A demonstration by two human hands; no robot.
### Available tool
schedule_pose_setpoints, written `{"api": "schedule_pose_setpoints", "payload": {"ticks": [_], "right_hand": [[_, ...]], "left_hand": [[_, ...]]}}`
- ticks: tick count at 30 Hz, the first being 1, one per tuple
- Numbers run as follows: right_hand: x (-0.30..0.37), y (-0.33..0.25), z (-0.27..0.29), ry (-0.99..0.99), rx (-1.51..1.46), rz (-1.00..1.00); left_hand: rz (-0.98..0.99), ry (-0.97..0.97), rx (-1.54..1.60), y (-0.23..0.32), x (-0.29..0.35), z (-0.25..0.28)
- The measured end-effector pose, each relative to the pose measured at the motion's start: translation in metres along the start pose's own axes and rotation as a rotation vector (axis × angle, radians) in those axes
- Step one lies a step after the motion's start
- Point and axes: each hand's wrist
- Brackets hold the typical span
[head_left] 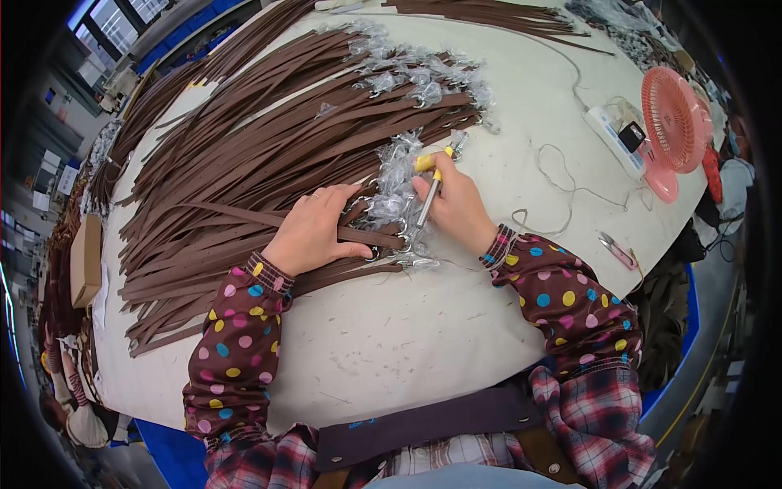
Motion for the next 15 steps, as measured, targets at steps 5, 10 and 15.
{"api": "schedule_pose_setpoints", "payload": {"ticks": [5, 10, 15], "right_hand": [[-0.019, 0.030, 0.015, 0.283, 0.166, 0.244], [-0.012, 0.025, 0.006, 0.110, 0.129, -0.005], [0.001, 0.014, -0.005, 0.034, -0.142, 0.014]], "left_hand": [[-0.031, -0.064, 0.038, 0.001, 0.001, 0.003], [-0.120, -0.099, 0.016, 0.004, 0.008, 0.007], [-0.137, -0.102, -0.032, 0.014, 0.009, 0.007]]}}
Point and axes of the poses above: each hand's wrist, its own x-axis away from the middle knuckle, its own z-axis out of the back of the hand, y = z × x, and after that the axes turned 14 degrees about y, right-handed
